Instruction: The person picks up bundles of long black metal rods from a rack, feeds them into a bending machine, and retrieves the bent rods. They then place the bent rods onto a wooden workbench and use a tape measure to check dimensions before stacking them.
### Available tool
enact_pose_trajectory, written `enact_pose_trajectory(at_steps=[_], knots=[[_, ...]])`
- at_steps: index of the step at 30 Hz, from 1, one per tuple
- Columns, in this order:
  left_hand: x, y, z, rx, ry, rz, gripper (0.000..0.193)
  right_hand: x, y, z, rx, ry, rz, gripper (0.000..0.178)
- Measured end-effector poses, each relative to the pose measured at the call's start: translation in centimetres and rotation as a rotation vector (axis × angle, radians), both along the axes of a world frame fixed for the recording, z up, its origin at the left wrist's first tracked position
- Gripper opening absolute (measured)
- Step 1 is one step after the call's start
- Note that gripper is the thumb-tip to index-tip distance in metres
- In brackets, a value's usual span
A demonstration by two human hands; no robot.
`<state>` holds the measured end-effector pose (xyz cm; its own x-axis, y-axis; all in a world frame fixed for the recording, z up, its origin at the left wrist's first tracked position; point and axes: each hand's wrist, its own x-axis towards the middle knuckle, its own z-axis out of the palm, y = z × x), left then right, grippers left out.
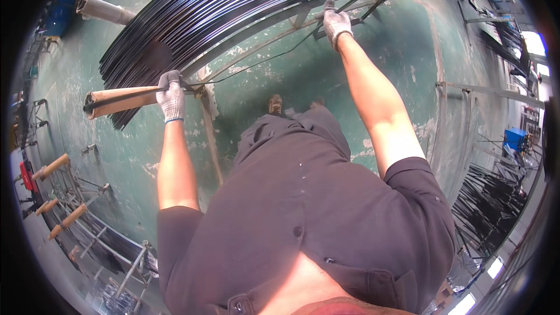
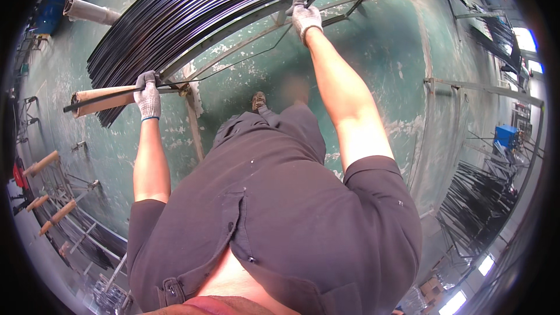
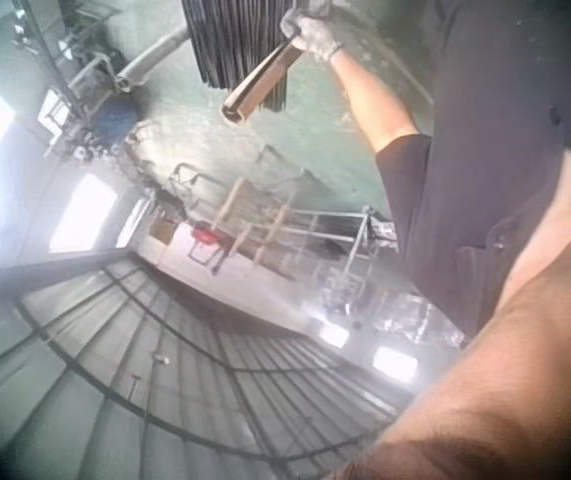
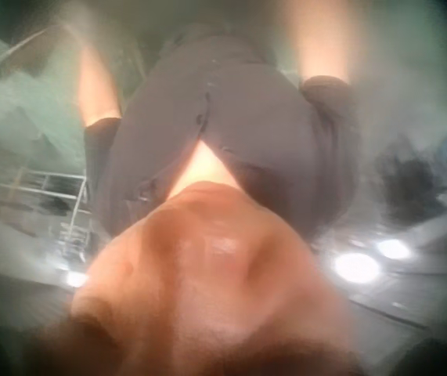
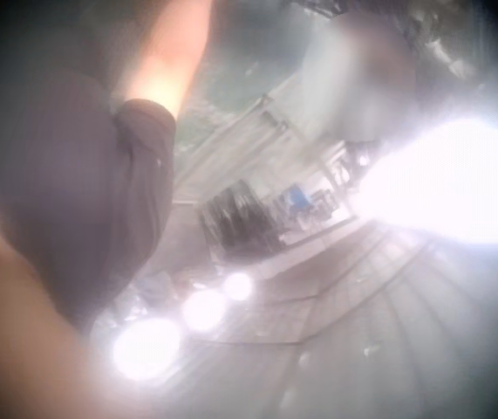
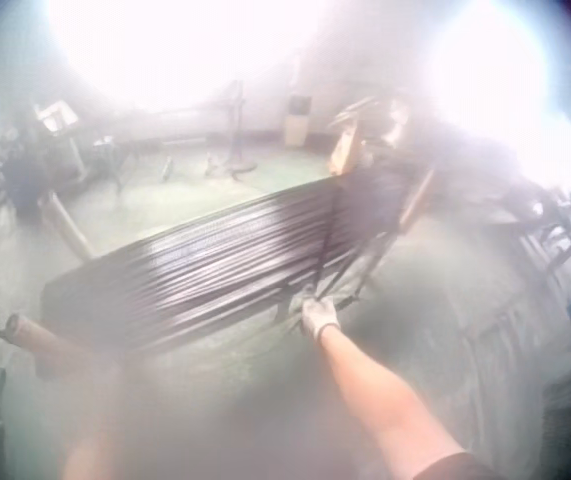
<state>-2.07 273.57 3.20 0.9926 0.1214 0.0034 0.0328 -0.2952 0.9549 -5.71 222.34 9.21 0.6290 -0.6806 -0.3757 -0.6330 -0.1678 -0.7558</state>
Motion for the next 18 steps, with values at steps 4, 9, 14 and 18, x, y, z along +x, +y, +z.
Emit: enact_pose_trajectory(at_steps=[4, 9, 14, 18], knots=[[2.1, -0.5, -1.7, 0.293, 0.143, 0.083, 0.027, 3.8, -2.8, -6.8, -0.015, -0.079, 0.105, 0.075], [5.2, -1.9, -2.5, 0.395, 0.301, 0.265, 0.026, 7.4, -2.1, -6.2, 0.113, -0.065, 0.137, 0.063], [7.7, -2.1, -6.4, 0.243, 0.283, 0.317, 0.020, 10.2, -5.5, -8.5, -0.003, -0.014, 0.303, 0.062], [8.9, -5.5, -5.6, 0.259, 0.268, 0.324, 0.012, 12.5, -8.6, -11.4, -0.020, 0.064, 0.354, 0.058]])
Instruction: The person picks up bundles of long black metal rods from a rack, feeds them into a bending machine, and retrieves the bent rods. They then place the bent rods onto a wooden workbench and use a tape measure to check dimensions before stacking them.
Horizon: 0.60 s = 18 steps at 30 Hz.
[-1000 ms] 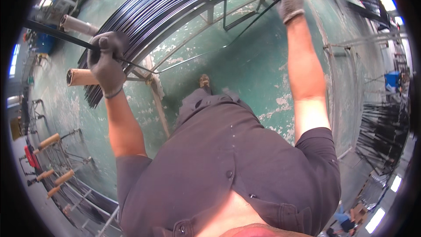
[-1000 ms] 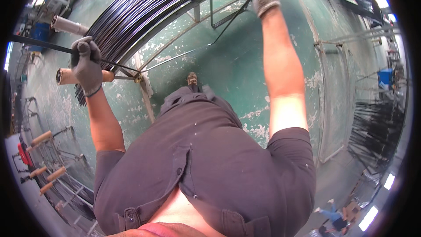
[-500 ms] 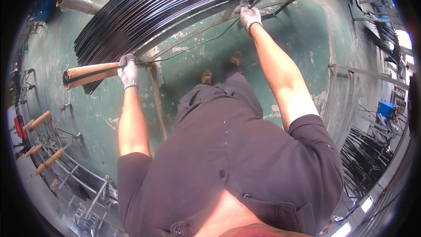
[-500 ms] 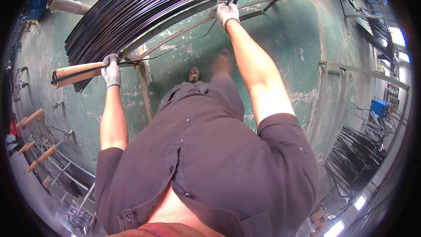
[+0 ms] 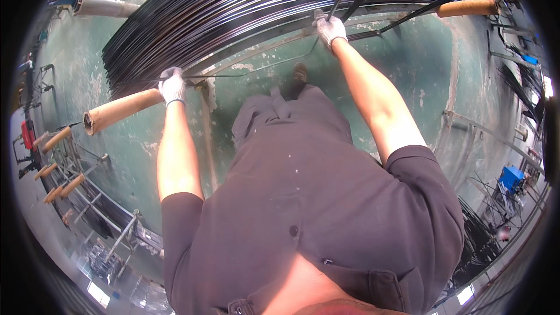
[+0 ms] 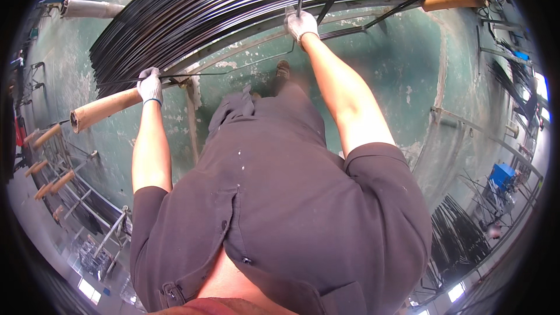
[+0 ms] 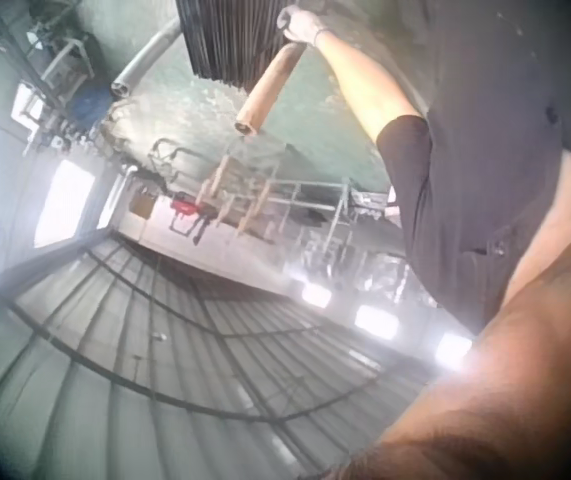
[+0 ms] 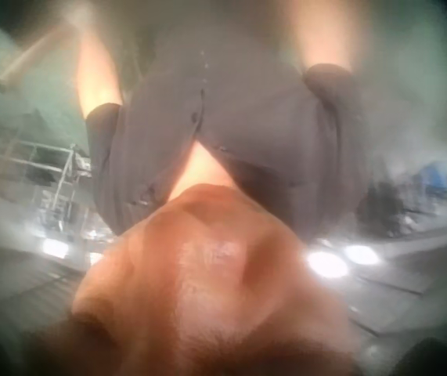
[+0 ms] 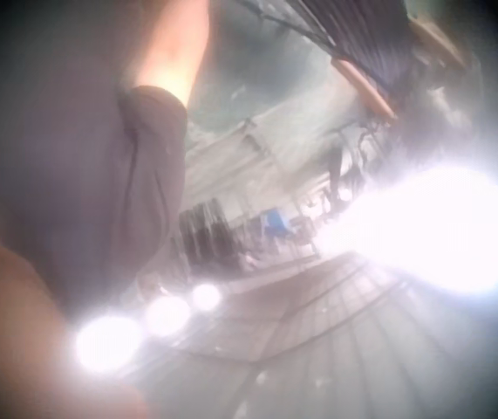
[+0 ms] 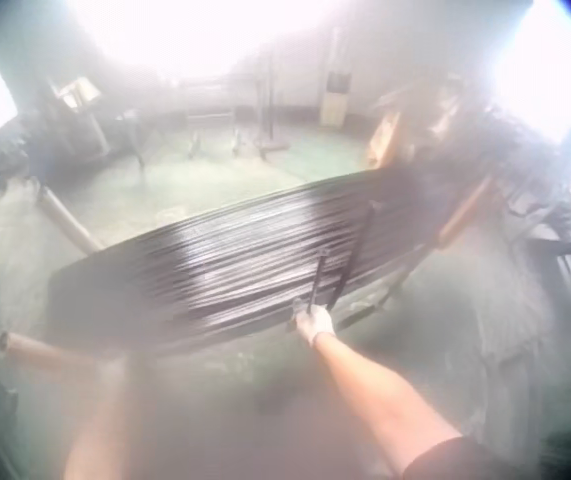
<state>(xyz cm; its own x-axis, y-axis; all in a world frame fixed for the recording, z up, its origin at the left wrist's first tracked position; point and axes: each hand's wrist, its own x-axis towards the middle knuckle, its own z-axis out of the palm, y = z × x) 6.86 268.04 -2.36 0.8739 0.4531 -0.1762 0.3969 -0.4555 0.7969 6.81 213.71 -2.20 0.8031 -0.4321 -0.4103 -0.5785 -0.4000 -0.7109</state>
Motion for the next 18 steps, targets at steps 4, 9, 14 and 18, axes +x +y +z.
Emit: enact_pose_trajectory(at_steps=[4, 9, 14, 18], knots=[[0.9, -2.2, -1.2, -0.003, 0.012, -0.020, 0.017, 1.3, -2.1, -2.6, 0.040, 0.000, -0.044, 0.055], [2.0, -4.2, 0.5, 0.068, -0.008, -0.079, 0.014, 3.0, -2.8, -1.3, 0.154, -0.149, -0.214, 0.047], [3.6, -4.5, 1.5, 0.115, -0.049, -0.111, 0.015, 4.8, -3.1, -0.5, -0.016, -0.159, -0.141, 0.051], [4.2, -2.8, 0.6, 0.154, 0.060, -0.090, 0.022, 6.2, -2.3, 0.5, 0.000, -0.158, -0.156, 0.046]])
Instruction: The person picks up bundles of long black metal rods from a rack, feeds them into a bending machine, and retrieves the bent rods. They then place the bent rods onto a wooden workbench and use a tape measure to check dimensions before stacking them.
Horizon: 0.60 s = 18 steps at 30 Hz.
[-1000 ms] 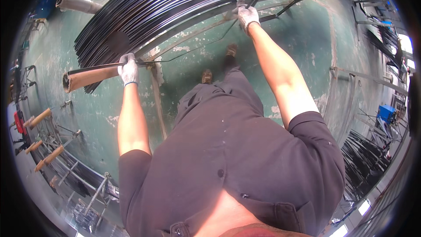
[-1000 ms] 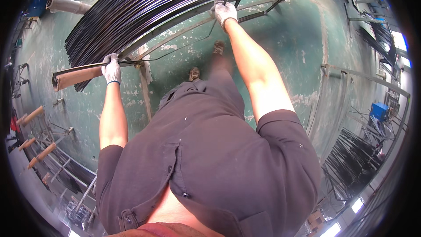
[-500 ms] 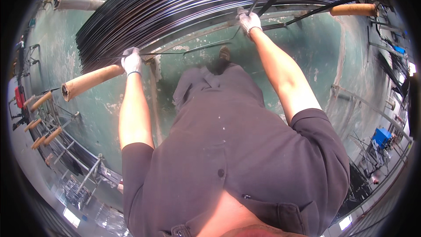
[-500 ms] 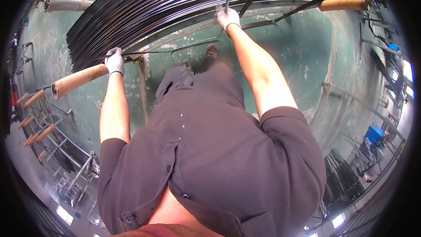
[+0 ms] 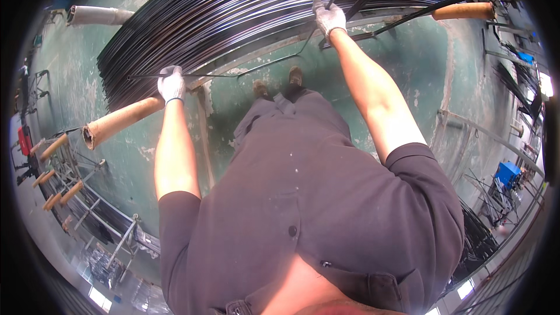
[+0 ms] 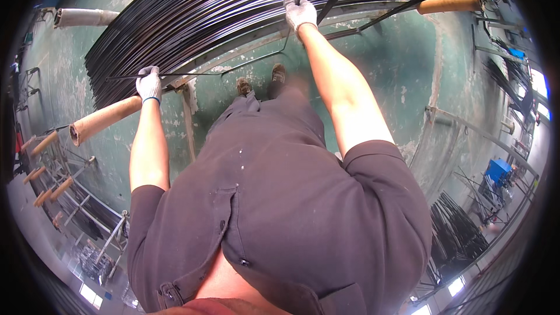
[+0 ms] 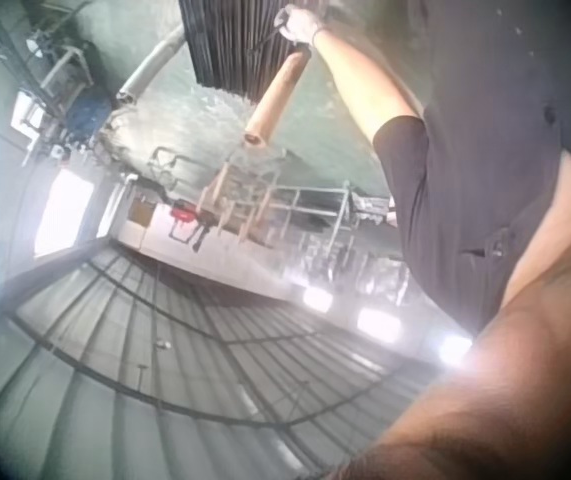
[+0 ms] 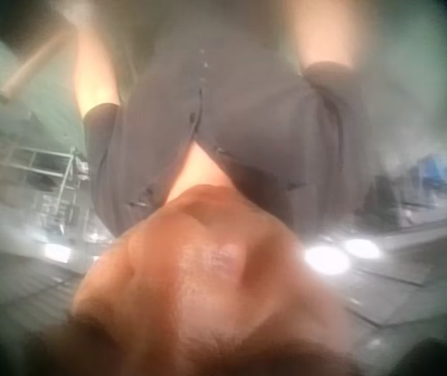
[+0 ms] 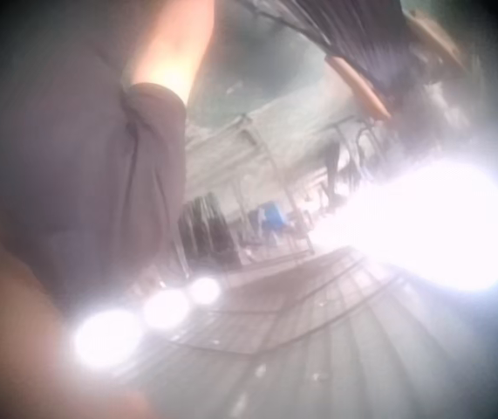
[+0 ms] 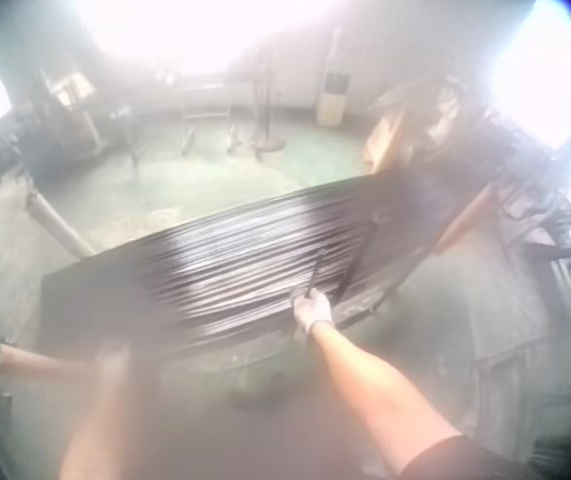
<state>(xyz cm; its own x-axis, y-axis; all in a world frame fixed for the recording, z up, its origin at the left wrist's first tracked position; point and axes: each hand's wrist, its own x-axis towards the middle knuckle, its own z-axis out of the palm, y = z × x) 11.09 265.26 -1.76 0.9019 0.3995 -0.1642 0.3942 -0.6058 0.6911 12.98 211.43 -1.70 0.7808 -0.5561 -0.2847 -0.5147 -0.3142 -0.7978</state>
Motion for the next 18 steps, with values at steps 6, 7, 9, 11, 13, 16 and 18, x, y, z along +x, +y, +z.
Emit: enact_pose_trajectory(at_steps=[6, 7, 9, 11, 13, 16, 18], knots=[[-0.1, 4.1, -4.0, -0.221, 0.013, 0.021, 0.034, -0.1, 1.5, 4.1, -0.037, 0.022, 0.042, 0.043], [0.2, 2.9, -4.0, -0.256, 0.004, 0.028, 0.036, -0.4, 1.0, 4.2, -0.062, 0.038, 0.056, 0.044], [0.0, 2.2, -3.4, -0.292, 0.009, 0.037, 0.040, -1.1, 0.7, 5.3, -0.108, 0.073, 0.092, 0.048], [0.3, 1.8, -2.7, -0.331, 0.049, 0.050, 0.042, -1.7, -0.1, 4.8, -0.213, 0.069, 0.101, 0.060], [0.4, 1.6, -2.0, -0.395, 0.096, 0.069, 0.043, -3.1, -1.2, 3.9, -0.202, 0.009, 0.084, 0.062], [-0.1, 2.7, -2.6, -0.372, 0.152, 0.060, 0.037, -4.8, -3.3, 3.0, -0.202, 0.006, -0.079, 0.054], [-1.2, 3.6, -3.9, -0.288, 0.053, 0.104, 0.020, -5.0, -4.1, 5.1, -0.241, 0.047, -0.254, 0.050]])
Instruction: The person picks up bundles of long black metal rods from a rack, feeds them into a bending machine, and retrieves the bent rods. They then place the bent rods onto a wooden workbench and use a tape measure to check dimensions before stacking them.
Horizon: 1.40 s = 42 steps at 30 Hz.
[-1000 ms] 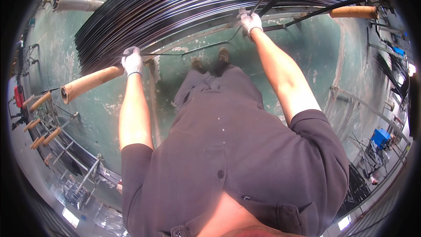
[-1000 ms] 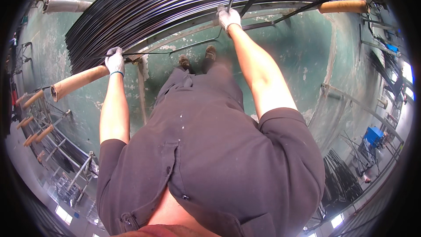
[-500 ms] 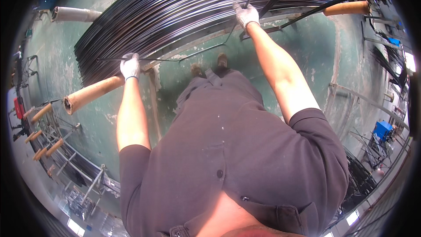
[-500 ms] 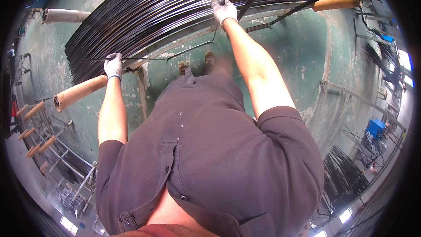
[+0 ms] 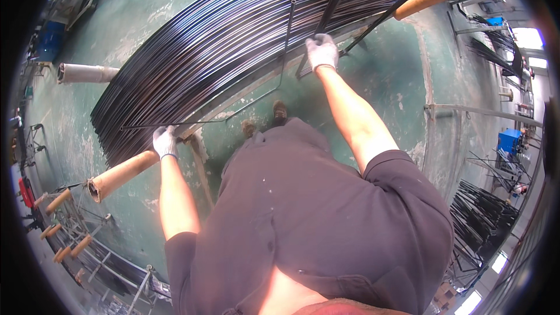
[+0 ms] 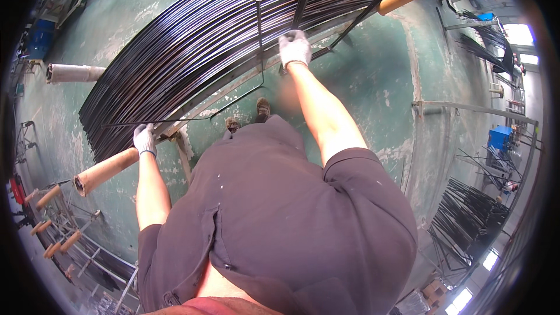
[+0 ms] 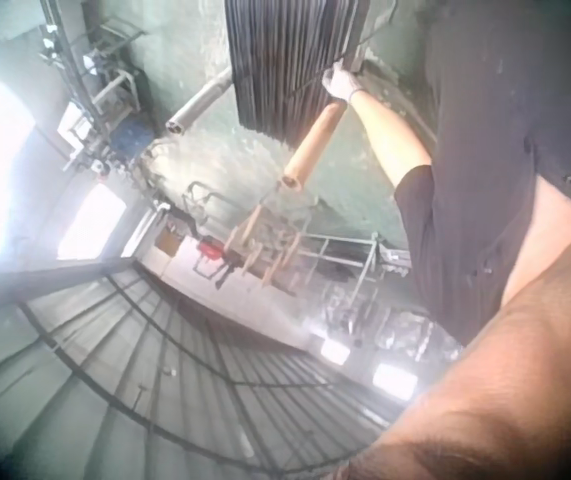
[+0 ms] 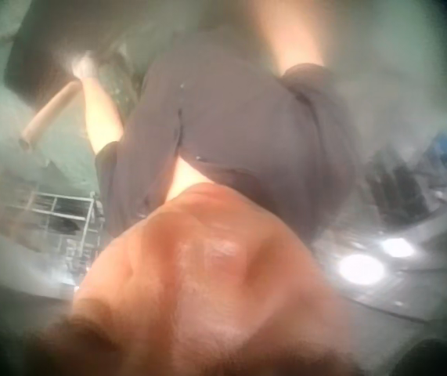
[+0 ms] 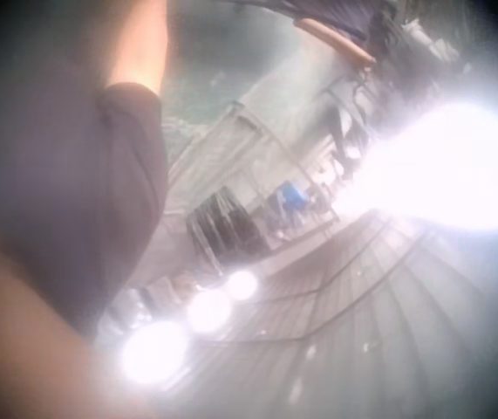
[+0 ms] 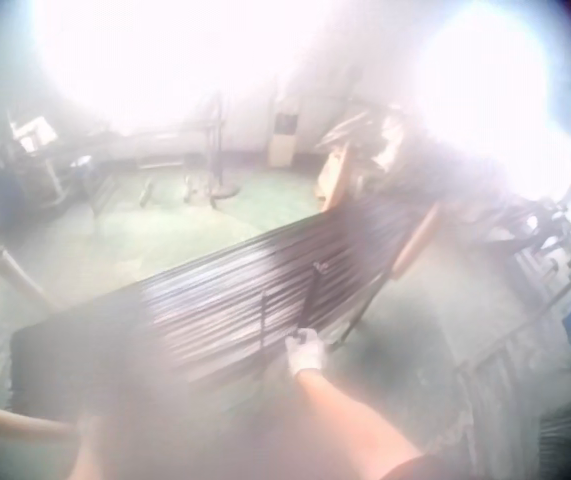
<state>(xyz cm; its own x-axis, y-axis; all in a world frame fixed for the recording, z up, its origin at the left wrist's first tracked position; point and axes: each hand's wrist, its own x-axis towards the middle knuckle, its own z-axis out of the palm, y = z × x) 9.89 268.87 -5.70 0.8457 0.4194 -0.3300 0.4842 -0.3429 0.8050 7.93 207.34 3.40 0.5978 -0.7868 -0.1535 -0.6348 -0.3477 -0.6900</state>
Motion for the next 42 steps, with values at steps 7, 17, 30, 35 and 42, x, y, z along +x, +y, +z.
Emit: enact_pose_trajectory(at_steps=[7, 17, 30, 35, 42], knots=[[-6.4, -1.5, -1.7, -0.240, 0.231, -0.072, 0.029, 3.3, -3.7, 4.6, -0.143, 0.049, -0.067, 0.047], [-14.6, -8.5, -1.6, 0.123, 0.288, -0.379, 0.040, 2.4, -5.3, 2.4, -0.245, 0.048, 0.034, 0.036], [-8.8, -15.9, 1.1, -0.101, 0.282, -0.671, 0.038, -13.4, -11.7, 3.8, -0.379, -0.373, -0.428, 0.019], [-4.6, -22.2, 3.0, -0.112, 0.201, -1.070, 0.033, -22.4, -10.8, 12.5, -0.116, -0.670, -0.489, 0.014], [-3.6, -31.9, 8.0, 0.055, -0.185, -1.755, 0.041, -30.0, 0.9, 28.1, -0.351, -0.487, -0.478, 0.028]])
